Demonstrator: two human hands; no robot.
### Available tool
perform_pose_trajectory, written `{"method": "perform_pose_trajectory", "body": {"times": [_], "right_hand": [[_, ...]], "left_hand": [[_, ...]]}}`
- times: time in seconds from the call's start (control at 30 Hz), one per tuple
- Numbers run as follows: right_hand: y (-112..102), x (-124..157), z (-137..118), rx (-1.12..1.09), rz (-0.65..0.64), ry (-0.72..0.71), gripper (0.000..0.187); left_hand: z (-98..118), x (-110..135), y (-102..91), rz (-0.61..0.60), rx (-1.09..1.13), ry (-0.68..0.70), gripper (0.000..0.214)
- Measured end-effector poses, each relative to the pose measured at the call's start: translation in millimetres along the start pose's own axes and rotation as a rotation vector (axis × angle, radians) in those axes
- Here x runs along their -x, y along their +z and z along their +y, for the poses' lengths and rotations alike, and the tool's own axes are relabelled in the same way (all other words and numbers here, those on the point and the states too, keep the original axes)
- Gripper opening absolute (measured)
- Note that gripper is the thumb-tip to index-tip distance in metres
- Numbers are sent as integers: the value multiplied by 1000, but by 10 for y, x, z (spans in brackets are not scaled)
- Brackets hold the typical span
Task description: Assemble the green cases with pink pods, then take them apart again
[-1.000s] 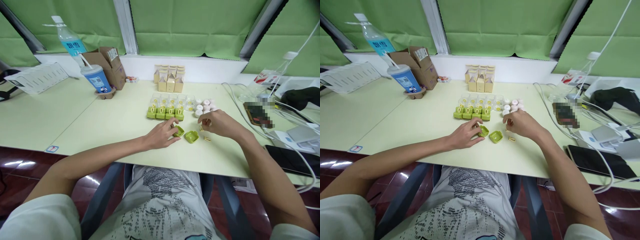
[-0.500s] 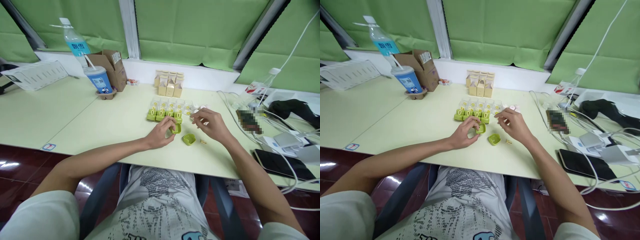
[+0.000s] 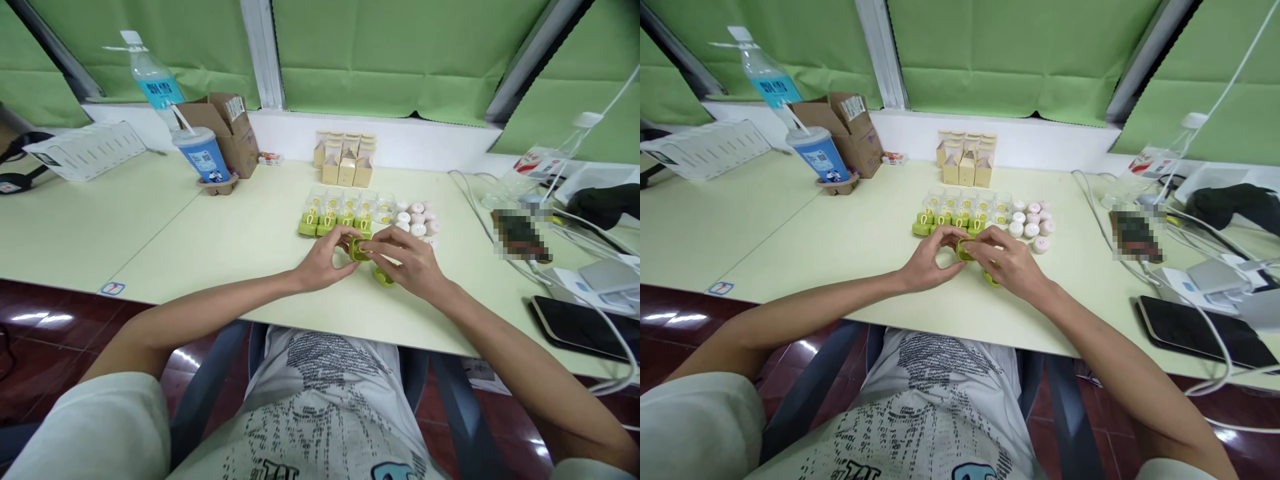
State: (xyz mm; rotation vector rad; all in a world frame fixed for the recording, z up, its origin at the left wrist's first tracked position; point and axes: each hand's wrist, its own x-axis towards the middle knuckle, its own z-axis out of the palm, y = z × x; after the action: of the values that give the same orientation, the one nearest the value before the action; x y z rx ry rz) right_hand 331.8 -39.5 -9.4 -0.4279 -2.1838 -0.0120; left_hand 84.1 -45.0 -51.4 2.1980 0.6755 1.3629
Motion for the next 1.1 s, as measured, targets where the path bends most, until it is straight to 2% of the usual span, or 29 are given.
{"method": "perform_pose_trajectory", "body": {"times": [0.17,0.33,0.53,0.7,0.87,1.03,1.1], "right_hand": [[-15,22,7,41,-75,30,21],[-32,1,24,166,-113,-89,21],[-44,6,61,268,-177,-142,24],[-41,41,100,223,-215,-81,25],[-13,54,103,172,-231,-86,28],[10,32,82,71,-228,42,27],[-35,0,65,49,-184,79,25]], "left_hand": [[15,10,-11,-3,-23,-20,50],[21,0,-34,-41,-46,20,51],[-19,-10,-56,-19,-74,86,53],[-39,-1,-47,-31,-68,78,52],[-55,9,-35,-33,-37,79,54],[-63,-23,-27,-30,27,41,55],[-48,-47,-19,-3,23,31,53]]}}
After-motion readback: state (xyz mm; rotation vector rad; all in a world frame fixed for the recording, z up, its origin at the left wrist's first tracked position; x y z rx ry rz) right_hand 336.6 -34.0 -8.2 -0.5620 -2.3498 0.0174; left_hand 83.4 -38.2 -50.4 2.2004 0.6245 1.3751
